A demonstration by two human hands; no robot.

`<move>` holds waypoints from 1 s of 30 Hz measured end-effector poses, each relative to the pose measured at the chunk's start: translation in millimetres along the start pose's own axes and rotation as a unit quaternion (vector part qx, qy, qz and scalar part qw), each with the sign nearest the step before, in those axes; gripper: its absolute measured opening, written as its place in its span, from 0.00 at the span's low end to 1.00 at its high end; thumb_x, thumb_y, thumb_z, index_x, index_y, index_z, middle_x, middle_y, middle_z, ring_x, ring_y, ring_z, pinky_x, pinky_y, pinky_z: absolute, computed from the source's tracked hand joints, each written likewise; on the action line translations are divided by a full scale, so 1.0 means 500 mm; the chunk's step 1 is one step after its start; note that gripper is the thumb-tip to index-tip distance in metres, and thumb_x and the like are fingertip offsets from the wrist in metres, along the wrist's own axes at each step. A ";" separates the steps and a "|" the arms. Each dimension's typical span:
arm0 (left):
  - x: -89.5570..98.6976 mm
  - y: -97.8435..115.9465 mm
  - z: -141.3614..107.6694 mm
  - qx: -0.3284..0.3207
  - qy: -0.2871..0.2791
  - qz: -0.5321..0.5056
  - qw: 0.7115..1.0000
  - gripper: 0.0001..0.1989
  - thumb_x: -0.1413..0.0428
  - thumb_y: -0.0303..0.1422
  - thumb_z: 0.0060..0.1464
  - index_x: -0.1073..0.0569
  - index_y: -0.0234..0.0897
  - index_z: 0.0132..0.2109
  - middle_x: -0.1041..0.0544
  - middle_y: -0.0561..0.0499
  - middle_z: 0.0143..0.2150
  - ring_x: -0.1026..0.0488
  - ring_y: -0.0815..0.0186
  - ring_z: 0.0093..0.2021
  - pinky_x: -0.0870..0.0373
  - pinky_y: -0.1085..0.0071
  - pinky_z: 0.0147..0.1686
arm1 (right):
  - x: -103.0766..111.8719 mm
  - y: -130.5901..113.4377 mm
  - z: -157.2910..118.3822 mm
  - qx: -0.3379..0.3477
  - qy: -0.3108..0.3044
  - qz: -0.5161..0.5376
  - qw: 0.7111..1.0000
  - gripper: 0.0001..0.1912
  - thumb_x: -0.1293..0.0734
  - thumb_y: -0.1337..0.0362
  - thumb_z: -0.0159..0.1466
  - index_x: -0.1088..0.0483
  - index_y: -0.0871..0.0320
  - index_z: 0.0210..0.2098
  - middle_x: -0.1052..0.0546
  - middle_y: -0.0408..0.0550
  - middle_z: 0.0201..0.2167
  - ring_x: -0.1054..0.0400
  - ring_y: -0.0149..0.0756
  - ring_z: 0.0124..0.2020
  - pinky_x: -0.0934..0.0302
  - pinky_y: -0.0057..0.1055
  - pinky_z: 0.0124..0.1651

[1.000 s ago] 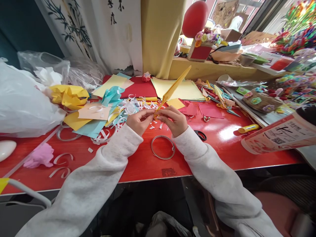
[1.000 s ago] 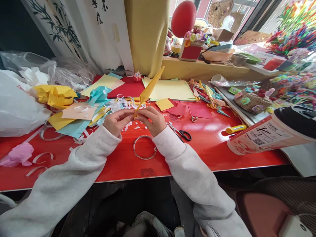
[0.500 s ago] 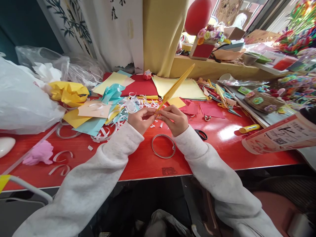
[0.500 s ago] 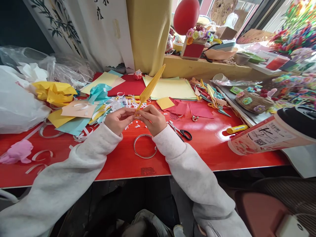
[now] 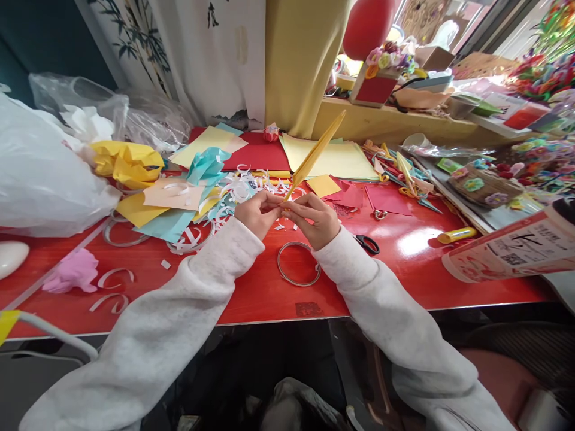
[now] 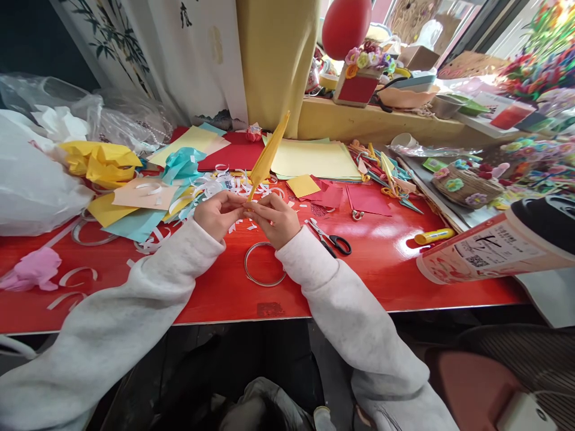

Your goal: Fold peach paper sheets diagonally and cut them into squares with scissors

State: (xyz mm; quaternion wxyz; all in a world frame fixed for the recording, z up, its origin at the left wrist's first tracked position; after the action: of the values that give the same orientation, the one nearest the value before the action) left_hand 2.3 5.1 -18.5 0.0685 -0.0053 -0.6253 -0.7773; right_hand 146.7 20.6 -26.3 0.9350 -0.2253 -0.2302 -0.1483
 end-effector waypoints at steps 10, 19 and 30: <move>0.009 0.003 0.010 0.053 -0.010 -0.066 0.996 0.09 0.39 0.31 0.37 0.29 0.35 0.29 0.24 0.54 0.25 0.27 0.68 0.26 0.28 0.67 0.33 | -0.001 -0.005 -0.007 -0.057 0.026 0.038 0.997 0.22 0.35 0.59 0.60 0.38 0.50 0.54 0.34 0.45 0.35 0.36 0.26 0.25 0.33 0.29 0.30; 0.005 0.016 0.001 0.051 -0.011 -0.092 0.994 0.13 0.36 0.33 0.34 0.31 0.35 0.27 0.24 0.54 0.23 0.25 0.66 0.26 0.26 0.67 0.32 | -0.011 0.000 -0.010 -0.104 0.003 0.061 0.993 0.10 0.34 0.59 0.59 0.33 0.58 0.37 0.29 0.46 0.32 0.31 0.29 0.28 0.31 0.28 0.32; 0.005 0.006 -0.006 -0.019 0.009 0.015 1.000 0.06 0.41 0.32 0.42 0.30 0.36 0.28 0.23 0.52 0.26 0.24 0.64 0.30 0.27 0.67 0.34 | -0.009 -0.002 -0.007 -0.084 0.027 0.074 0.993 0.08 0.35 0.61 0.60 0.27 0.58 0.36 0.26 0.48 0.30 0.30 0.32 0.29 0.32 0.28 0.32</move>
State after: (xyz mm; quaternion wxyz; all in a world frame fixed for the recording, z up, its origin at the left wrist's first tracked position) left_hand 0.2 1.2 -16.0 0.0852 -0.0091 -0.6096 -0.7881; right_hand 144.0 18.6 -30.9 0.9271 -0.3153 -0.1745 -0.1035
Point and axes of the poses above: each hand's wrist, its own z-axis towards the middle knuckle, its own x-axis out of the back of the hand, y = z × x, the point moved 1 cm from there along z, towards the middle knuckle
